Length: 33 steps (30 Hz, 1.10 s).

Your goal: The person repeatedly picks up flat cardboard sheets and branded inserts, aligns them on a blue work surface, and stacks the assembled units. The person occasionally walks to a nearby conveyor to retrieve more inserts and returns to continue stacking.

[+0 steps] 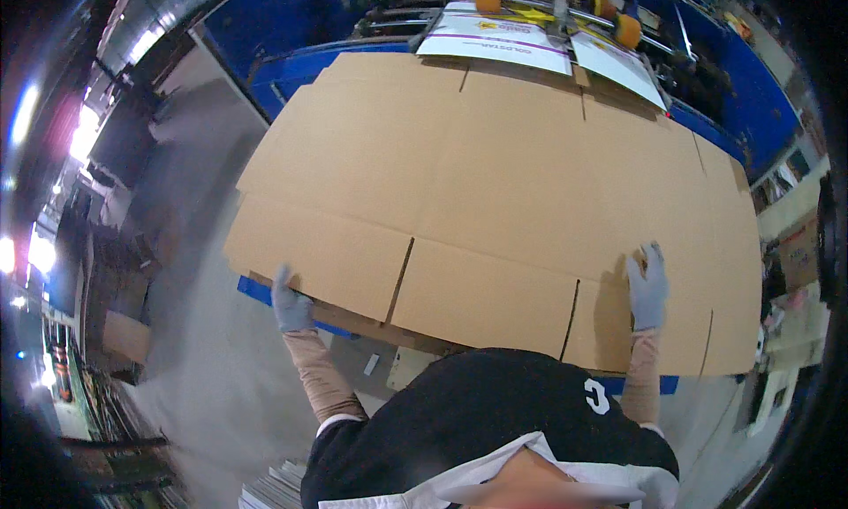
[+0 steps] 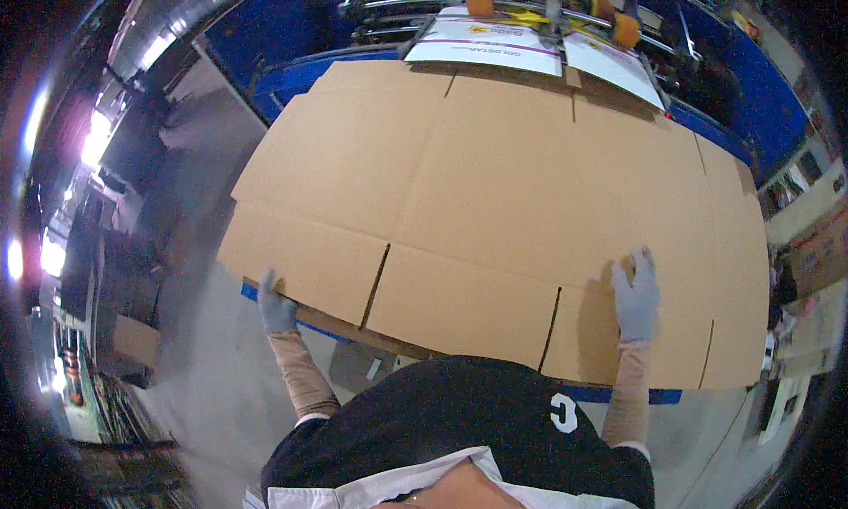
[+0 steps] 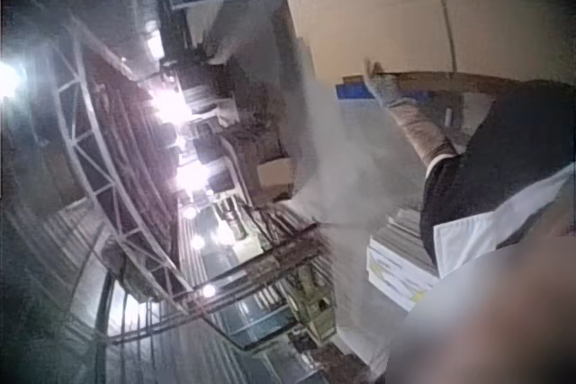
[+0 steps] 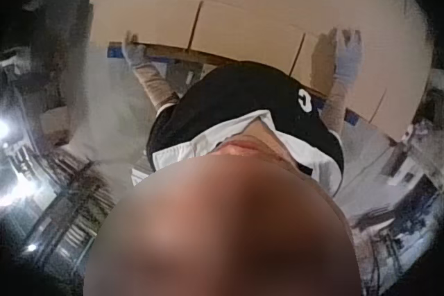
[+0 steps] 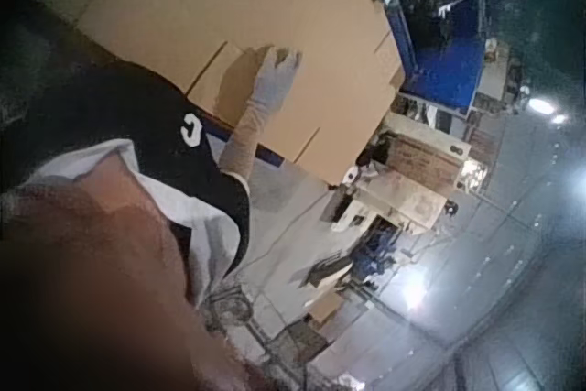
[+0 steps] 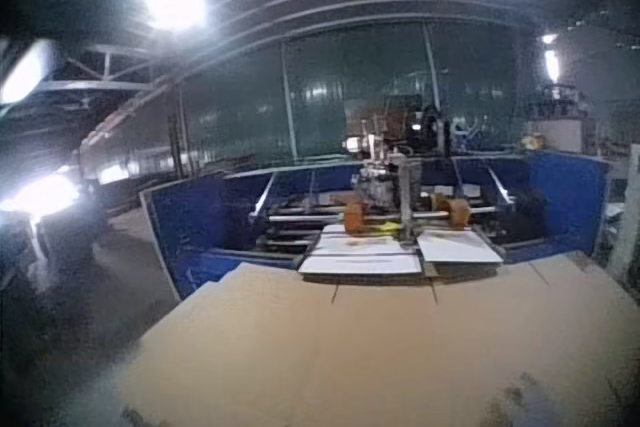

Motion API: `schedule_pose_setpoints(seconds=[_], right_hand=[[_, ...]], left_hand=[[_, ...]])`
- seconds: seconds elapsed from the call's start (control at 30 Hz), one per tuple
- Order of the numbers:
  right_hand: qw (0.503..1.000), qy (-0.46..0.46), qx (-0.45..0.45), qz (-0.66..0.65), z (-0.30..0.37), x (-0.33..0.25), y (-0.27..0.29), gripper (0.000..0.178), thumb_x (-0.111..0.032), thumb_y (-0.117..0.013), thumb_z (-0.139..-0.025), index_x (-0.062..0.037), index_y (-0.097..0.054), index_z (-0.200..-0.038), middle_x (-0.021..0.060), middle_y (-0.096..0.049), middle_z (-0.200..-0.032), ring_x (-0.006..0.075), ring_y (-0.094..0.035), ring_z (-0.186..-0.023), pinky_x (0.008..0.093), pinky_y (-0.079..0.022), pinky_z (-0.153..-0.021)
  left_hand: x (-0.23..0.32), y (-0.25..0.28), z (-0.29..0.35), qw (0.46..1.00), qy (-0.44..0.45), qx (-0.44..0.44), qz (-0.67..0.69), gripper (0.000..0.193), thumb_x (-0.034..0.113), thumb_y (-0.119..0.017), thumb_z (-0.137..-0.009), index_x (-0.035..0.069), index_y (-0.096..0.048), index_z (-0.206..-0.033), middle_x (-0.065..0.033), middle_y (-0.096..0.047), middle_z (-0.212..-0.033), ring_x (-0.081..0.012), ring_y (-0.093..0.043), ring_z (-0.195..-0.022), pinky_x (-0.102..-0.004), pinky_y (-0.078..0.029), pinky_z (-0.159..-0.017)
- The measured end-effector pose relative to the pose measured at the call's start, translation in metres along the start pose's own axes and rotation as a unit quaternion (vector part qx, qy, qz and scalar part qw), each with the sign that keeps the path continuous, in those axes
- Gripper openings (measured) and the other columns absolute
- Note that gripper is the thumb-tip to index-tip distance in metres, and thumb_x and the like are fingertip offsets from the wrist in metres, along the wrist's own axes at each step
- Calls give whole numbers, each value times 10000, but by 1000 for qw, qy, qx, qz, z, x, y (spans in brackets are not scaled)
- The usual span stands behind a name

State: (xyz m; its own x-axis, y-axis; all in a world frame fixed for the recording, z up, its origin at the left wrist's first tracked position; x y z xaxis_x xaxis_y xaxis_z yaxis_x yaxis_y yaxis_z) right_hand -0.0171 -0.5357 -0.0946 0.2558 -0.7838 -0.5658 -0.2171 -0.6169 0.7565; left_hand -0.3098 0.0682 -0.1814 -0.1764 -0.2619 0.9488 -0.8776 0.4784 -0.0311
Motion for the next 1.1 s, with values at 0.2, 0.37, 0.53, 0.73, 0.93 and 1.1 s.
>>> schedule_pose_setpoints(seconds=[0.2,0.37,0.53,0.73,0.93,1.1], right_hand=[[977,-6,-98,-191,-22,-54,-8,356,-250,-600,-897,16,-599,-1134,146,-667,-1035,217,-654,-937,306,-518,-807],[905,-109,-196,-361,-35,-83,0,361,-319,-539,-942,13,-650,-1029,105,-683,-901,165,-664,-792,282,-538,-698],[827,-69,-210,-517,-61,-111,19,644,-540,-322,-979,30,-613,-1054,150,-673,-868,222,-669,-685,336,-566,-625],[707,17,-242,-664,-126,-132,40,837,-684,-301,-910,33,-467,-1311,148,-590,-1217,207,-585,-1089,295,-496,-882],[708,-129,-212,-661,-132,-108,-3,513,-383,-529,-930,12,-494,-1256,144,-618,-1113,195,-632,-972,310,-527,-841],[653,-166,-229,-703,-103,-80,-18,442,-347,-488,-961,-4,-516,-1238,162,-614,-1111,205,-630,-935,354,-526,-824]], left_hand=[[53,-20,11,963,199,20,181,426,108,-643,-810,-69,-539,-1183,-134,-575,-1154,-242,-566,-1055,-381,-473,-889],[165,-59,12,996,41,10,83,381,56,-646,-810,-78,-552,-1154,-131,-600,-1117,-210,-597,-967,-370,-499,-833],[236,-124,35,966,-84,-148,-196,371,21,-643,-812,-33,-576,-1173,-146,-616,-1125,-235,-599,-1002,-388,-492,-859],[208,-234,97,768,-347,-450,-295,516,-77,-514,-717,32,-569,-1218,-192,-527,-1277,-377,-517,-1172,-455,-416,-989],[204,-244,110,795,-330,-405,-308,466,12,-613,-713,37,-620,-1178,-185,-580,-1244,-363,-534,-1174,-433,-421,-990],[211,-249,111,802,-367,-370,-292,376,133,-599,-777,0,-643,-1126,-195,-629,-1155,-358,-595,-1086,-419,-447,-954]])
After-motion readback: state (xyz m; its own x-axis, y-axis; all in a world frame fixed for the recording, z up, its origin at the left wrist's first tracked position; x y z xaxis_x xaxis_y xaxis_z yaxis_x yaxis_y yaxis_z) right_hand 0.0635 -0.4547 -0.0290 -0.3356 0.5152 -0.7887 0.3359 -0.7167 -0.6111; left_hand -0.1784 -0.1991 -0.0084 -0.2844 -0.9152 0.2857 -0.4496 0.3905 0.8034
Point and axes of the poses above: each hand's wrist, its own z-axis away from the middle knuckle, its own y-axis out of the back of the hand, x = y × z, the point moved 3 cm from there along -z, towards the middle knuckle
